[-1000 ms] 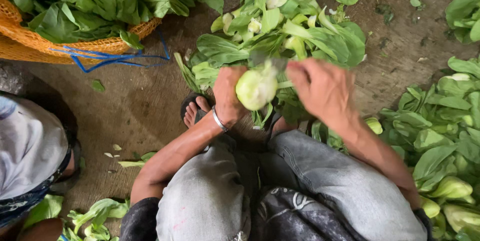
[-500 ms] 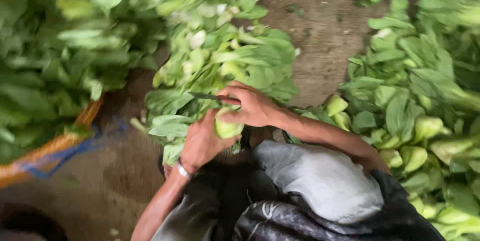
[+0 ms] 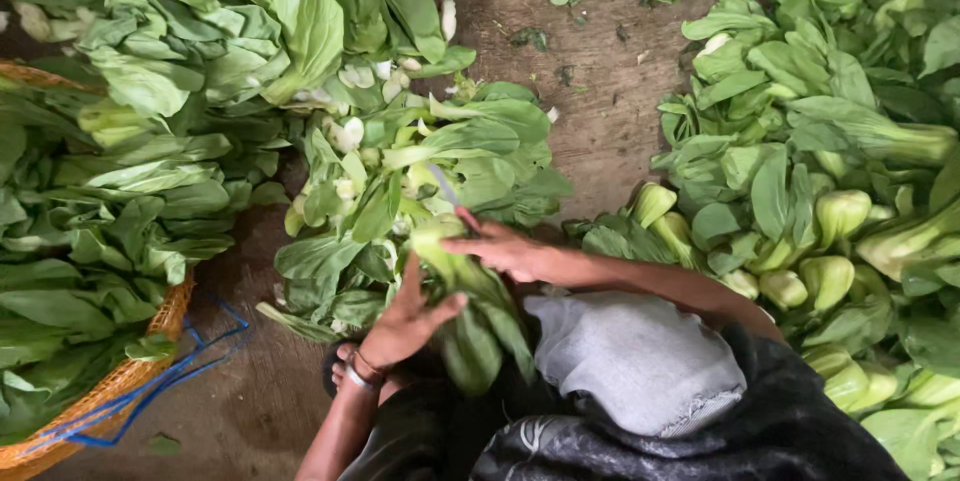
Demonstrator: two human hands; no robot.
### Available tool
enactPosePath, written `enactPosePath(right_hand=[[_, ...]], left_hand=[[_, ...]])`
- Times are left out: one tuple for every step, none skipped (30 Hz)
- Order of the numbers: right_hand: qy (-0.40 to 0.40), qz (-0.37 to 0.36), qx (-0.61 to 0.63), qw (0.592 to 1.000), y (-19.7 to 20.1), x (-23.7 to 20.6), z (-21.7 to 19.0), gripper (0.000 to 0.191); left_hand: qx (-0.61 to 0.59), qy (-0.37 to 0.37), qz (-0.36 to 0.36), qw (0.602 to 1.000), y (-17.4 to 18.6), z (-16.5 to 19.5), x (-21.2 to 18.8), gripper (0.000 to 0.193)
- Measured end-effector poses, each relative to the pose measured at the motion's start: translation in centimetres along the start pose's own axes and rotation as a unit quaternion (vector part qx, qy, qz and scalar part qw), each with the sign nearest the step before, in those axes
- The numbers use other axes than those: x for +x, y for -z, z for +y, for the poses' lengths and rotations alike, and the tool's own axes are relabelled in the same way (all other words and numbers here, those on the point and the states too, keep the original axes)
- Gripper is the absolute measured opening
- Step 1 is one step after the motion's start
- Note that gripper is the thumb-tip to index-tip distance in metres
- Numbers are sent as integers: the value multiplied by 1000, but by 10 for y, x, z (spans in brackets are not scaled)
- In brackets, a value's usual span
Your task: The person sits on the floor of a produce processing area surrounded by piles of leafy green vegetables. They pick up bok choy heads one at a time, cut off the root ends and outer leaves with a small knife, drop the trimmings aside, and place the trimmed heads into an orange mesh sack, occasionally adjusting the sack open.
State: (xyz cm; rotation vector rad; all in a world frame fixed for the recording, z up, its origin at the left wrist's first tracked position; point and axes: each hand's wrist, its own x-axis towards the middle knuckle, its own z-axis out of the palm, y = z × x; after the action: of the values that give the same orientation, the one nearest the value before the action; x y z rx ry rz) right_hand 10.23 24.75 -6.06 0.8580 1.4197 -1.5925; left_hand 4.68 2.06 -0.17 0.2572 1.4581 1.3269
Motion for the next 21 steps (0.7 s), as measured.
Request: enactPosePath(right_hand=[[-4,6,29,1000,4,-1,1,79],[-6,12,57,998,10,-2,1,88],[17,38,118,992,16,-3,0,79],[42,64,178,981,22,-4,-3,71],[68,89,237,965,30,-6,-8,66],[72,85,286,952,41,-9,-16,65],[76,81,336,935,55,-14,-29,65],[79,76,384,917,70,-20,-44,66],[100,146,366,914,92,-28,-66,64],[119,215,349,904,120,-41,-90,63],[98,314,262,907,152,-49,-124,71],[303,334,130,883,183,-73,-140,77],[445,252,233,827,215,-83,-166,82],[369,202,404,812,253,-94,-196,101],[388,214,397,804,280,-105,-209,102],[379,233,438,781,302,-110,-218,97],[372,249,478,756,316,-107,-221,94],[372,245,461,768,320,-96,-216,89],[368,241,441,783,317,-84,-206,84],[362,238,420,797,309,-73,-194,79],[353,231,397,815,295,-58,-179,63]], left_hand=[[101,9,-12,995,-1,2,0,111],[202,17,-24,979,-2,3,-1,115],[213,3,-31,977,-2,3,-2,113],[224,-12,-36,974,-1,3,-2,112],[236,-28,-41,970,-1,2,-2,111],[243,-31,-38,969,1,1,-2,109],[250,-35,-34,967,2,0,-2,108],[257,-38,-31,965,4,0,-2,106],[230,-21,-24,973,5,-1,-3,104],[204,-1,-19,979,7,-2,-4,102],[178,19,-15,984,7,-2,-5,101],[176,3,-2,984,7,-2,-5,97],[170,-10,10,985,8,-2,-6,94],[161,-22,23,986,7,-1,-7,91],[155,-17,29,987,7,-1,-8,88],[151,-16,36,988,7,0,-9,85],[150,-18,45,987,8,1,-9,82],[141,-35,55,988,10,3,-10,80],[126,-51,66,988,13,4,-12,77],[111,-65,78,989,16,6,-14,75],[112,-44,114,986,22,7,-16,65]])
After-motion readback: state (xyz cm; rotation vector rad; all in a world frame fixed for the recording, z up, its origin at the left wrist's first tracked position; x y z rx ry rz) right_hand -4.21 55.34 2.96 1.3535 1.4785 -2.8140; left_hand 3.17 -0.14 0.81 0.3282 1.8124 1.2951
